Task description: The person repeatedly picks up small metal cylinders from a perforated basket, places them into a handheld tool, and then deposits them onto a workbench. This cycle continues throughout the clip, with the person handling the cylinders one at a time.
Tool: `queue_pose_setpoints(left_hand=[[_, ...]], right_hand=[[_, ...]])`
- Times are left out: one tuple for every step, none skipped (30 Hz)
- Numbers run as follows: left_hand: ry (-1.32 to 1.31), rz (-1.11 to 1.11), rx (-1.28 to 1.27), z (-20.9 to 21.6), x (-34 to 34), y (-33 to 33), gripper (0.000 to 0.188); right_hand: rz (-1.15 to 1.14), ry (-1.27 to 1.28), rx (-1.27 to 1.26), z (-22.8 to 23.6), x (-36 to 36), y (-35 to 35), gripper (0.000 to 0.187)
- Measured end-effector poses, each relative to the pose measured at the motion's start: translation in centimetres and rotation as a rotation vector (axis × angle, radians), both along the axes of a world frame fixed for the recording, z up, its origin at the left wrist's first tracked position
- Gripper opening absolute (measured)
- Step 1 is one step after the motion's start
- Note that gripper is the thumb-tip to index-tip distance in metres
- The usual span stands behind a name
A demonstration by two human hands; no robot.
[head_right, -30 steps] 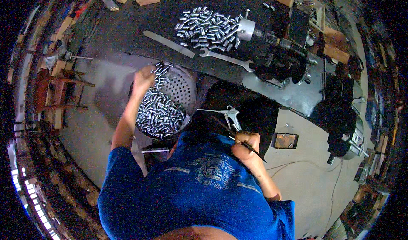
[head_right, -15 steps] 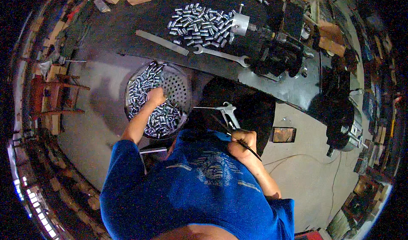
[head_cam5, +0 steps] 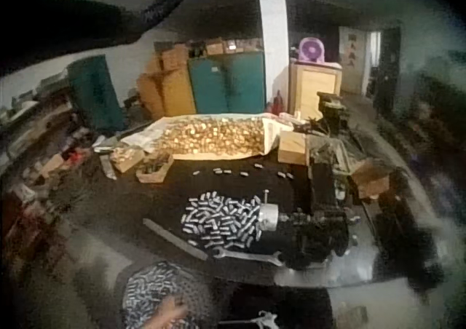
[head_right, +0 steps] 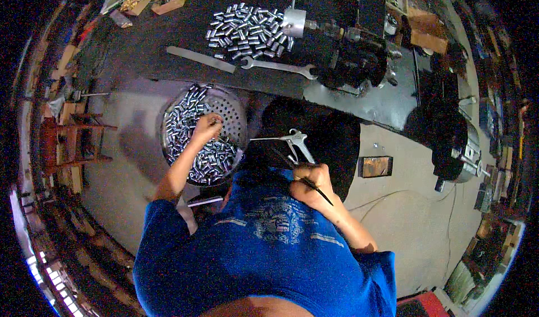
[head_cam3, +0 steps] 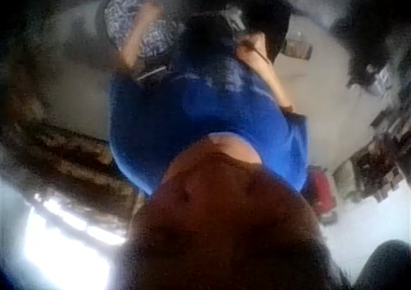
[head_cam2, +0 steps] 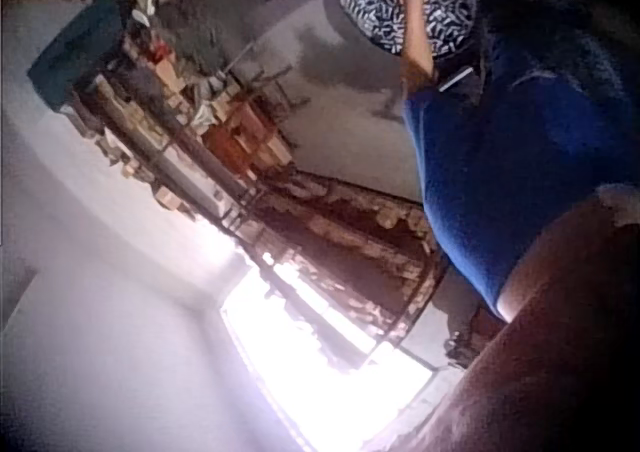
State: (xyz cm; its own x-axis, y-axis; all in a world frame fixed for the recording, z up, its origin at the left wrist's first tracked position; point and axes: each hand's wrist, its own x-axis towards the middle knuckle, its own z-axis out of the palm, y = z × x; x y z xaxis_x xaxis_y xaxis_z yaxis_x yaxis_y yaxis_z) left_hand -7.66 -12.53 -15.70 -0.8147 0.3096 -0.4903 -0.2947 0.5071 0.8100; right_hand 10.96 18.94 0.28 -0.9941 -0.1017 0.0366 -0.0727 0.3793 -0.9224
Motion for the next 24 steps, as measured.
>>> queue_pose_setpoints(left_hand=[[-0.157,0.099,0.240,3.3,0.9,1.6,0.020],[-0.255,0.101,0.423,4.6,1.7,2.1,0.020],[-0.330,0.094,0.518,6.5,2.6,3.4,0.021],[-0.406,0.092,0.612,8.2,3.7,4.7,0.022],[-0.438,0.061,0.723,9.2,4.7,5.9,0.021],[-0.470,0.037,0.832,10.0,5.8,6.8,0.021],[-0.531,0.081,0.848,10.6,6.9,7.6,0.022],[-0.585,0.086,0.889,10.9,7.7,8.1,0.022],[-0.640,0.092,0.931,11.1,8.4,8.6,0.023],[-0.692,0.099,0.974,11.3,8.9,9.1,0.023],[-0.711,0.062,1.001,11.5,9.2,9.5,0.026],[-0.733,0.073,0.995,11.5,9.4,9.7,0.026],[-0.747,0.086,0.992,11.6,9.5,9.8,0.027],[-0.761,0.099,0.988,11.6,9.6,10.0,0.027],[-0.689,0.139,0.944,11.6,9.7,10.2,0.029],[-0.679,0.128,0.932,11.8,9.6,10.2,0.029],[-0.668,0.117,0.921,12.2,9.3,10.2,0.028],[-0.657,0.107,0.910,12.5,9.2,10.2,0.028],[-0.594,0.104,0.852,12.7,9.2,10.3,0.028],[-0.532,0.101,0.794,12.9,9.3,10.3,0.027],[-0.470,0.098,0.735,13.1,9.3,10.4,0.026],[-0.429,0.058,0.714,13.4,9.2,10.4,0.025],[-0.387,0.019,0.692,13.9,9.1,10.5,0.023],[-0.346,-0.021,0.669,14.3,9.0,10.5,0.021]], right_hand=[[0.029,-0.025,-0.015,0.4,-0.2,0.0,0.021],[0.062,-0.048,-0.033,0.6,-0.4,-0.1,0.021],[0.105,0.017,0.003,0.5,-0.8,-0.1,0.019],[0.122,0.017,-0.023,1.1,-1.1,-0.4,0.018],[0.156,0.052,-0.028,0.9,-1.3,-0.8,0.018],[0.193,0.086,-0.035,0.6,-1.5,-0.9,0.018],[0.218,0.103,-0.052,-0.1,-1.5,-0.9,0.019],[0.255,0.100,-0.011,0.3,-1.9,-0.9,0.020],[0.264,0.111,-0.014,0.4,-2.0,-1.0,0.021],[0.274,0.125,-0.015,0.4,-2.2,-1.0,0.021],[0.269,0.113,-0.021,0.5,-2.2,-1.1,0.021],[0.264,0.102,-0.026,0.6,-2.3,-1.2,0.021],[0.264,0.096,-0.031,0.7,-2.4,-1.1,0.021],[0.270,0.098,-0.018,0.5,-2.4,-1.0,0.021],[0.277,0.100,-0.004,0.2,-2.3,-0.9,0.021],[0.285,0.106,0.009,0.1,-2.3,-0.9,0.021],[0.290,0.095,0.034,0.2,-2.4,-0.9,0.020],[0.296,0.083,0.060,0.5,-2.4,-0.9,0.020],[0.302,0.072,0.086,0.7,-2.5,-0.9,0.020],[0.294,0.084,0.066,1.0,-2.7,-1.0,0.019],[0.286,0.095,0.045,1.3,-2.8,-1.2,0.019],[0.277,0.106,0.025,1.5,-2.9,-1.3,0.018],[0.292,0.103,0.045,1.4,-2.9,-1.3,0.018],[0.307,0.101,0.066,1.3,-2.9,-1.4,0.017]])
